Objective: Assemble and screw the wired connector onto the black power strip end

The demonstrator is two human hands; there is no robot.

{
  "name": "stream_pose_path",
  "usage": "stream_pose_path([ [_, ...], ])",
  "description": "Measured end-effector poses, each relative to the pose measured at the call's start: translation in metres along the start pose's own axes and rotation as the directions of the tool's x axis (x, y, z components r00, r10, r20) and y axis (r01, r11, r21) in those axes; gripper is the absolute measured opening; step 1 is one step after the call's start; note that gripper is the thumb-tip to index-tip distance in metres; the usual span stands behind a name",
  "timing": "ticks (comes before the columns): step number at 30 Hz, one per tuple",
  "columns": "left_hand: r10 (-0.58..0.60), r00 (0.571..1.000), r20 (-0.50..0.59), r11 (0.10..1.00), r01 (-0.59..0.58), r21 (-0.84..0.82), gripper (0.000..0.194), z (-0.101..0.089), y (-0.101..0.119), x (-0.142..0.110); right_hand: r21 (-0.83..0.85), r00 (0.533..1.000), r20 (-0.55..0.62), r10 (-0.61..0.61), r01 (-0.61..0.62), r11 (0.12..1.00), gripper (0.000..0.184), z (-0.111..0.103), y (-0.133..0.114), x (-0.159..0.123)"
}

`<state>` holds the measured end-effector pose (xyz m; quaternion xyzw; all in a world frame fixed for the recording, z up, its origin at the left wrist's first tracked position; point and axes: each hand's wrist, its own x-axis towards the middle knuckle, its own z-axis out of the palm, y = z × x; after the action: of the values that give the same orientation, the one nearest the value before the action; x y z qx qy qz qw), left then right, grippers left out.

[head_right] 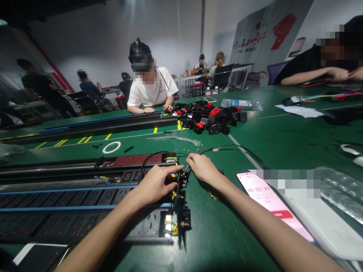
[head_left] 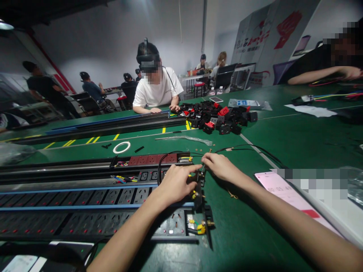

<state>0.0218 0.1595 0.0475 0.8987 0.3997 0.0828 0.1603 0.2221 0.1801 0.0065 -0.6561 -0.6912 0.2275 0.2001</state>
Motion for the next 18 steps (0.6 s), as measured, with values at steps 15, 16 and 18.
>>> stream_pose_path([
  [15,0.061,0.994,-0.086,0.992,-0.070,-0.104,0.066,0.006,-0.006,-0.002,0.390,0.990,-0.068,0.125,-0.089,0.917,0.022,-0.018,0.003,0.002],
  [16,0.071,0.992,-0.104,0.989,-0.083,-0.125,0.069,0.005,-0.006,-0.001,0.355,0.990,-0.081,0.118,-0.082,0.931,0.022,-0.025,0.000,0.001],
  [18,0.083,0.987,-0.138,0.979,-0.107,-0.173,0.076,0.001,-0.005,0.000,0.247,0.994,-0.078,0.081,-0.060,0.967,0.015,-0.040,-0.008,-0.006],
])
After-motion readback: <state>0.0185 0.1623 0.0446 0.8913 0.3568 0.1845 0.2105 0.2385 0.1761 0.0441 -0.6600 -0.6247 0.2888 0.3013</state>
